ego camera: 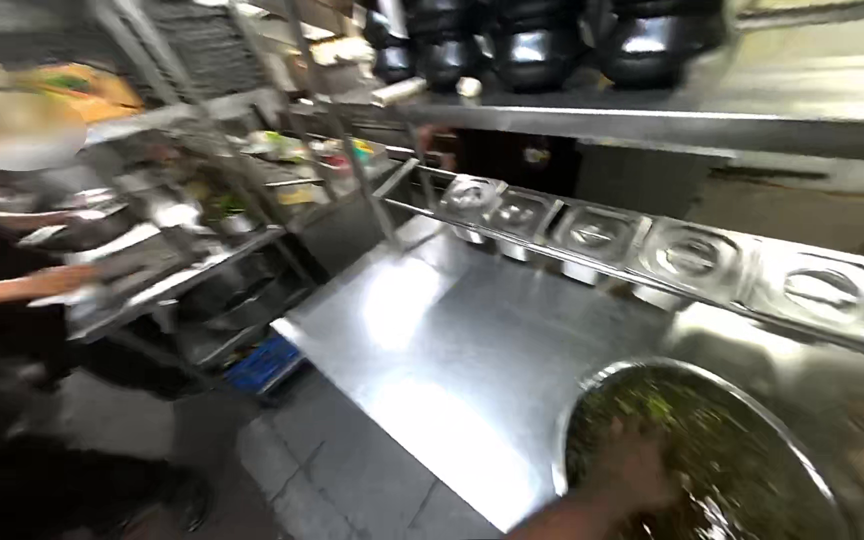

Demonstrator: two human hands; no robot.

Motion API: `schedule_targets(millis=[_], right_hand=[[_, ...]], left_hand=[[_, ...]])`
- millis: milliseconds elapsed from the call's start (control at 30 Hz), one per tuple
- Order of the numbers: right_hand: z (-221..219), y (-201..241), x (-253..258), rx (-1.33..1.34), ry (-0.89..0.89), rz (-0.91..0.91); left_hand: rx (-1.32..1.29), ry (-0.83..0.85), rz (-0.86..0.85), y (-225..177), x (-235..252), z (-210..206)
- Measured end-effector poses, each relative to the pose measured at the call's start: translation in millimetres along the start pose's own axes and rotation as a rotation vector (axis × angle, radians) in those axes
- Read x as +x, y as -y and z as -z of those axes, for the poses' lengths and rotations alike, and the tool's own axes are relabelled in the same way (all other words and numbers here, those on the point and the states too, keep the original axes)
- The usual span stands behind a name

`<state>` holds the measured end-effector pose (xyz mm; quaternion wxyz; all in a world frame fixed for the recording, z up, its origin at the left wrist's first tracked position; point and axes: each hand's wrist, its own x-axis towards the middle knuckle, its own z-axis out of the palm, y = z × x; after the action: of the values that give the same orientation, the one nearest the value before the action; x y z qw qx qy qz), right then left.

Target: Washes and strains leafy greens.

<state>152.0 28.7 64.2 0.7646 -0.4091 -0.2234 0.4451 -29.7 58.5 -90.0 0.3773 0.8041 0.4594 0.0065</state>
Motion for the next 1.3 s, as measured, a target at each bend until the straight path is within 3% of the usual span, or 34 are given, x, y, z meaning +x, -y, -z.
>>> schedule_targets(millis=[133, 400, 733, 1000, 1100, 1300], right_hand=[[-8.7, 5.9, 12.8, -0.117, -0.166, 0.036], [-13.2, -15.3, 17.7, -0.183, -0.122, 0.067], [29.3, -94.3, 10.9, -0.288, -0.381, -0.11], [35.6, -123.0, 8.5, -0.104, -0.558, -0.143], [31.7, -112.1, 3.3, 0.034, -0.495, -0.142], [60.6, -84.7, 3.4, 0.199, 0.067, -0.277]], left_hand=[[0.083, 0.062, 0.049, -6.2, 3.1, 4.1], [0.088, 0.097, 0.093, -9.5, 7.4, 5.3], [0.061, 0.09, 0.081, -8.0, 6.4, 6.4], [0.041, 0.082, 0.073, -3.9, 5.8, 8.8], [0.033, 0.086, 0.067, -4.5, 4.8, 7.8], [-0.046, 0.065, 0.048, -6.3, -4.0, 11.6]])
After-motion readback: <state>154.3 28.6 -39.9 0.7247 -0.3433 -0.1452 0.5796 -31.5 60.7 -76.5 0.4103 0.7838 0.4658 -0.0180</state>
